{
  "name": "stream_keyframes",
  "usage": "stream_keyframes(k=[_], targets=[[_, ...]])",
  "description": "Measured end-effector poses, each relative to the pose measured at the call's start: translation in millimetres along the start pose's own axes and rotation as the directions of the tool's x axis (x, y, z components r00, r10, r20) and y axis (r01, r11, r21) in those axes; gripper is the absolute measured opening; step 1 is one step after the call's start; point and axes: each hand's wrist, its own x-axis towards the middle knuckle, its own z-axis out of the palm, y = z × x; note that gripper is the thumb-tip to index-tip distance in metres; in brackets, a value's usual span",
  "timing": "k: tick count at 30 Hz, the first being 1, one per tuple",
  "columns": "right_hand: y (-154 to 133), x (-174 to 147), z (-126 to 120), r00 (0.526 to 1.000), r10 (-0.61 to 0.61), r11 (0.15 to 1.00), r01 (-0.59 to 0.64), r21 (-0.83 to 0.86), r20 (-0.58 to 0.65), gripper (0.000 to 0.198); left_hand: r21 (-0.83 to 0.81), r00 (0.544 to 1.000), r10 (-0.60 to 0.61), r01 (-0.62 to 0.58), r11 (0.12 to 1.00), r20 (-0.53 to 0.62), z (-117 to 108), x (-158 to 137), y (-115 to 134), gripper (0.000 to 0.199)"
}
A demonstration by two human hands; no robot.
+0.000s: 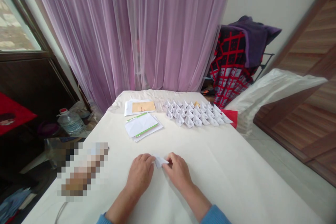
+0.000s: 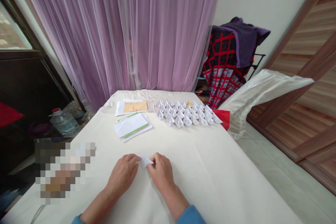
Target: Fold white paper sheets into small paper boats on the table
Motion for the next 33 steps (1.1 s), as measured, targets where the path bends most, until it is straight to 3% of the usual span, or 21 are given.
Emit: stream_keyframes(k=[2, 5, 7, 10, 13, 15, 19, 23, 29, 33], targets=[[1.8, 1.1, 2.4, 1.0, -0.01, 0.995, 0.012, 0.096, -0.017, 0.009, -0.067, 0.999, -0.045, 0.043, 0.997, -0.031, -0.5, 2.6, -0.6, 0.023], [4.3, 8.4, 4.5, 0.985, -0.083, 0.977, 0.11, 0.181, -0.15, 0.011, -0.292, 0.978, -0.204, 0.182, 0.939, -0.046, 3.5, 13.3, -2.9, 0.028], [5.3, 15.5, 6.1, 0.962, -0.14, 0.966, 0.185, 0.18, -0.235, 0.013, -0.525, 0.96, -0.28, 0.241, 0.817, 0.004, 9.6, 24.3, -4.0, 0.038], [6.1, 25.0, 10.1, 0.929, -0.242, 0.952, 0.283, 0.114, -0.281, 0.012, -0.77, 0.946, -0.325, 0.212, 0.601, 0.007, 21.0, 40.4, -4.1, 0.048], [6.4, 30.6, 14.7, 0.905, -0.324, 0.937, 0.348, 0.041, -0.276, 0.011, -0.875, 0.934, -0.355, 0.203, 0.439, 0.038, 29.5, 49.9, -4.5, 0.06], [6.3, 33.0, 17.1, 0.902, -0.352, 0.928, 0.372, 0.038, -0.249, 0.009, -0.903, 0.931, -0.361, 0.194, 0.383, 0.047, 31.7, 53.0, -6.3, 0.062], [5.9, 39.4, 21.1, 0.925, -0.35, 0.913, 0.372, 0.168, -0.147, 0.006, -0.91, 0.953, -0.301, 0.137, 0.391, 0.015, 30.3, 58.0, -14.0, 0.054], [8.3, 49.9, 24.0, 0.956, -0.278, 0.908, 0.292, 0.3, -0.087, 0.006, -0.902, 0.968, -0.253, 0.114, 0.416, 0.006, 30.8, 62.4, -22.2, 0.046], [12.3, 57.1, 22.0, 0.976, -0.214, 0.903, 0.215, 0.373, -0.044, 0.011, -0.805, 0.979, -0.194, 0.063, 0.59, -0.066, 43.8, 61.4, -27.2, 0.035], [12.4, 56.3, 18.5, 0.973, -0.231, 0.882, 0.221, 0.416, -0.027, 0.011, -0.786, 0.982, -0.147, 0.0, 0.618, -0.115, 47.6, 60.4, -29.3, 0.032]])
